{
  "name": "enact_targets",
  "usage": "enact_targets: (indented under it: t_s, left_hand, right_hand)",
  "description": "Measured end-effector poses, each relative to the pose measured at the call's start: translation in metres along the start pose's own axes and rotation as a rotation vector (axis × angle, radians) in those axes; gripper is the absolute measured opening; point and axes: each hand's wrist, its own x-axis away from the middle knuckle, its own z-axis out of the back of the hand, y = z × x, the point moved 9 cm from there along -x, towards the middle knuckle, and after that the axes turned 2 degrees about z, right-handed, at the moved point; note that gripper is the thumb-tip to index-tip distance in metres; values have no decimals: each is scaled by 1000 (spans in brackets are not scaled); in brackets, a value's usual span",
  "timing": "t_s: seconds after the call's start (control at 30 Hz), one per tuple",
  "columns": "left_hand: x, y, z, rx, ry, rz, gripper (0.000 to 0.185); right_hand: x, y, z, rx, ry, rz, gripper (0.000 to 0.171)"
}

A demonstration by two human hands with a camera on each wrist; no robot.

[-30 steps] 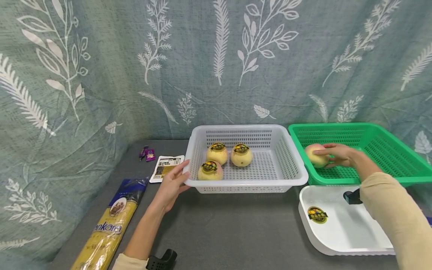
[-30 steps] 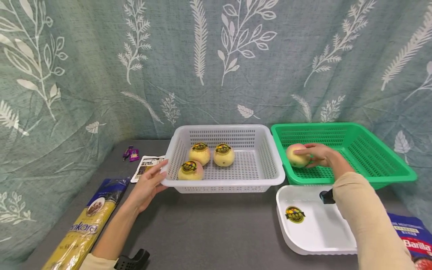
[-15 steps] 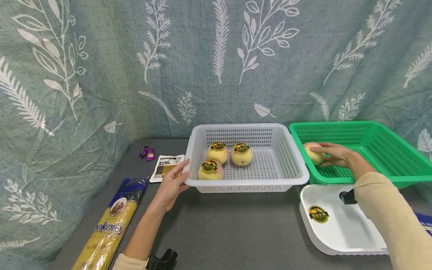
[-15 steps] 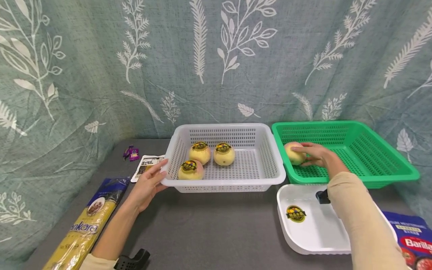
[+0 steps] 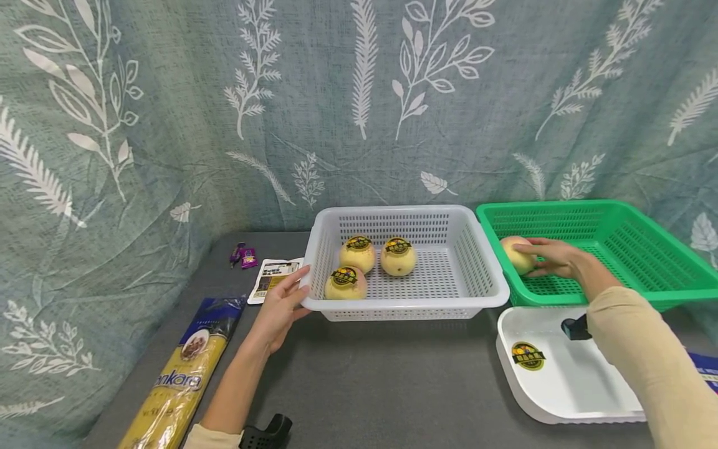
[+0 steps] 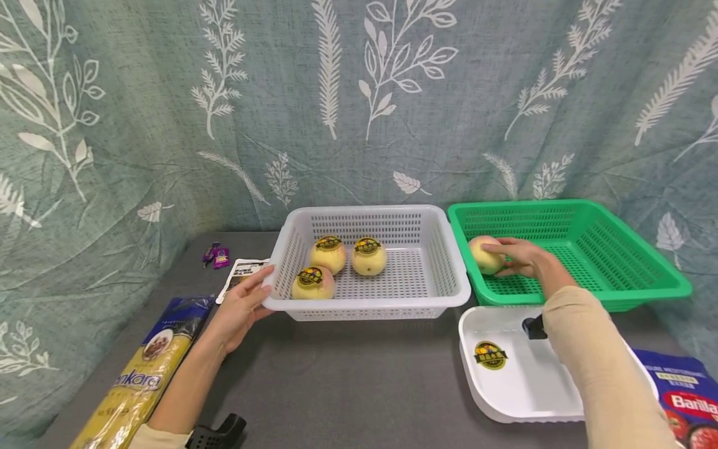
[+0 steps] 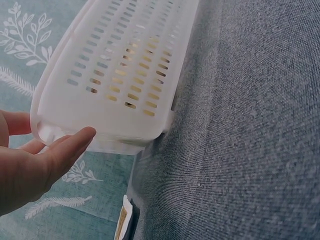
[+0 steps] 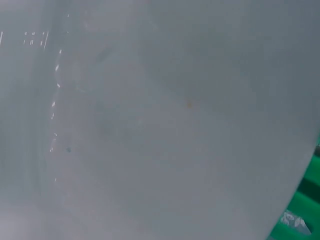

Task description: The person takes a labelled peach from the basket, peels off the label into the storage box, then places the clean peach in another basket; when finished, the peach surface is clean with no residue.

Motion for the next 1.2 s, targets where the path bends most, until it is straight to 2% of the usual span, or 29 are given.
enact_targets:
  t_s: [0.27,0.4,0.53,0.7,0.8,0.9,1.03,1.1,1.2]
  left_hand:
    - [2,1,0,-2,4,-8,49]
    - [2,0,0,0,1,-8,49]
    - [1,0,0,5,2,-8,49]
    - [2,0,0,4,3,-3,49]
    - [1,-2,1,5,5,8,49]
    - [0,-2,1,6,6,10,49]
    - [0,-1,0,3,7,2,49]
    - [1,-1,0,5,7,1,49]
    - [1,-1,0,4,7,0,49]
  right_hand:
    - [4,3,8,0,15,-29,85]
    - [9,4,13,32,26,-26,84]
    - [14,0,19,8,58,-15,82]
    - [23,-21,29,-39,107,40,83]
    - [27,-42,26,-122,98,96,86]
    - [31,-66,9,-220,32,157,84]
    - [35,-91,-33,-325,-94,212,76]
    - [35,-99,-56,-347,-139,217,74]
    - [30,-104,-91,-333,-159,190,74]
